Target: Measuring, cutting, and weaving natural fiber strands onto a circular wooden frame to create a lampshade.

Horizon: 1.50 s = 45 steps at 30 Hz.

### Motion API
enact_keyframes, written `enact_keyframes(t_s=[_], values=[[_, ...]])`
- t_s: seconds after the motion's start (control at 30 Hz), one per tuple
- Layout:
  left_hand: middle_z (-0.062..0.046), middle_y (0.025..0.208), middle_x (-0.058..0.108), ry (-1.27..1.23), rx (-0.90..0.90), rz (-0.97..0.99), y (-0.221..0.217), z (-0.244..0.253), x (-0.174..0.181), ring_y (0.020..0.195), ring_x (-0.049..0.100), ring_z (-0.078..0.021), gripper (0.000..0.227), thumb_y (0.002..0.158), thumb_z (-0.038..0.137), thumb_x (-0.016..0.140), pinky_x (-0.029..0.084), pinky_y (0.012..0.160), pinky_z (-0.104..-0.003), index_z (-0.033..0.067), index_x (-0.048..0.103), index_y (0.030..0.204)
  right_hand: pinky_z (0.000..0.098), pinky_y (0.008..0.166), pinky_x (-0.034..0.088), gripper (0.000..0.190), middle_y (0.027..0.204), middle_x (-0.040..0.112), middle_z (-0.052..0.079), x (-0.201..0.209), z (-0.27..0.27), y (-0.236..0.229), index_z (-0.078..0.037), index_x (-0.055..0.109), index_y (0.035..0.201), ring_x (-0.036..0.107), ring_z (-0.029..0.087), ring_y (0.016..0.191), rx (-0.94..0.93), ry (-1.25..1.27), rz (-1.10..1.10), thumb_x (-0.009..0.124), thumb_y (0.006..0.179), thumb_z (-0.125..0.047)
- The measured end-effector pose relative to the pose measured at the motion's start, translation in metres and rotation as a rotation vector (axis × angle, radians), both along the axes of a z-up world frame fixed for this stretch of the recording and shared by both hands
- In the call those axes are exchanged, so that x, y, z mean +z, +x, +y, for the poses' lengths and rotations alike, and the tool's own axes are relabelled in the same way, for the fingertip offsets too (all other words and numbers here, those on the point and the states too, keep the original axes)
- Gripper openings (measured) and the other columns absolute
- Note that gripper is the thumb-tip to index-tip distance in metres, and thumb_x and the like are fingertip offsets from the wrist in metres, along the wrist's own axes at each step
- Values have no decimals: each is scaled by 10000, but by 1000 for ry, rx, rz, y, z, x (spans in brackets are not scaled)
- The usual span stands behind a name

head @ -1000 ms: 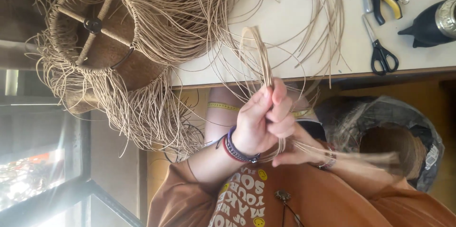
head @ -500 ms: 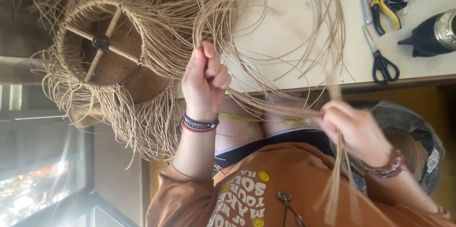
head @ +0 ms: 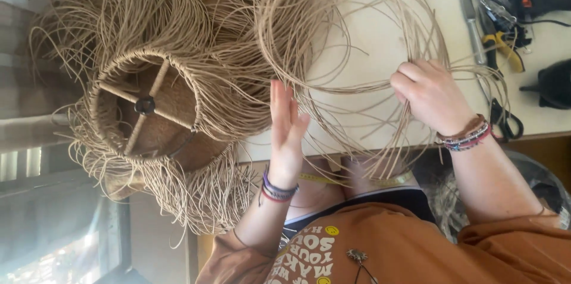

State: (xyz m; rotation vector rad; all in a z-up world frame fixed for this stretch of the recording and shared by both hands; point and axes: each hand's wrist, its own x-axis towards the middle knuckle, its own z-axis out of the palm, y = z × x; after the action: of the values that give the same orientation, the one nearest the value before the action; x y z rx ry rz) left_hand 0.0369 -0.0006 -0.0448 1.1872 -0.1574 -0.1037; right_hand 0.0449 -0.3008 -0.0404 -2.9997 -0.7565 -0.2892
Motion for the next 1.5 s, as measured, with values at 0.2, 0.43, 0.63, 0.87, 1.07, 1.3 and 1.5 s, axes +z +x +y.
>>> enact_keyframes(t_s=[0.2, 0.43, 0.63, 0.87, 1.07, 1.3, 1.5], values=[[-172, 1666, 309, 107, -311, -112, -19, -2, 9, 1545, 374, -318, 396, 1078, 323, 577, 386, 1253, -485, 147, 541, 1431, 443, 1067, 420, 123, 1170, 662, -26, -44, -21, 33, -203, 620, 888, 583, 214, 1133, -9, -118, 313, 663, 855, -92], [-69, 1211, 689, 273, -553, -90, -15, -6, 12, 1036, 712, -185, 228, 1063, 184, 549, 553, 1002, -315, 99, 645, 1251, 630, 1183, 309, 887, 1718, 198, 165, -10, -18, 21, -263, 513, 1444, 344, 398, 1453, -92, -79, 327, 482, 713, 238], [-72, 1159, 710, 293, -559, -101, -24, -4, 13, 1082, 687, -178, 234, 1071, 196, 546, 551, 978, -297, 90, 648, 1253, 582, 1160, 387, 1096, 1732, 164, 187, 5, -30, -16, -367, 446, 1496, 346, 361, 1486, -163, -158, 322, 542, 610, 271], [-69, 1162, 709, 293, -545, -92, -55, 1, 14, 1100, 684, -181, 245, 1074, 217, 536, 547, 984, -308, 89, 649, 1250, 635, 1251, 354, 620, 1636, 469, 149, 3, -52, -62, -167, 689, 1287, 443, 376, 1487, -145, 13, 156, 619, 763, 156], [-71, 1165, 716, 296, -515, -95, -84, 3, 19, 1099, 691, -175, 276, 1074, 266, 535, 542, 1027, -315, 88, 650, 1251, 515, 1161, 479, 360, 1462, 603, 129, -6, -13, -87, -113, 710, 1199, 594, 282, 1298, -13, 167, 93, 672, 854, -13], [-85, 1220, 700, 335, -454, -112, -111, 10, 15, 1115, 712, -204, 262, 1066, 220, 545, 574, 977, -317, 76, 654, 1255, 477, 1010, 525, 224, 1372, 630, 93, -3, 17, -113, -73, 723, 1144, 633, 275, 1210, 66, 305, 71, 663, 934, -27], [-136, 1384, 562, 431, 1, -315, -65, 6, -22, 1347, 554, -279, 228, 1032, 78, 573, 566, 1032, -366, 118, 585, 1256, 472, 1038, 540, 212, 1312, 660, 109, -8, 23, -129, -81, 723, 1132, 652, 273, 1168, 109, 372, 65, 680, 925, -69]])
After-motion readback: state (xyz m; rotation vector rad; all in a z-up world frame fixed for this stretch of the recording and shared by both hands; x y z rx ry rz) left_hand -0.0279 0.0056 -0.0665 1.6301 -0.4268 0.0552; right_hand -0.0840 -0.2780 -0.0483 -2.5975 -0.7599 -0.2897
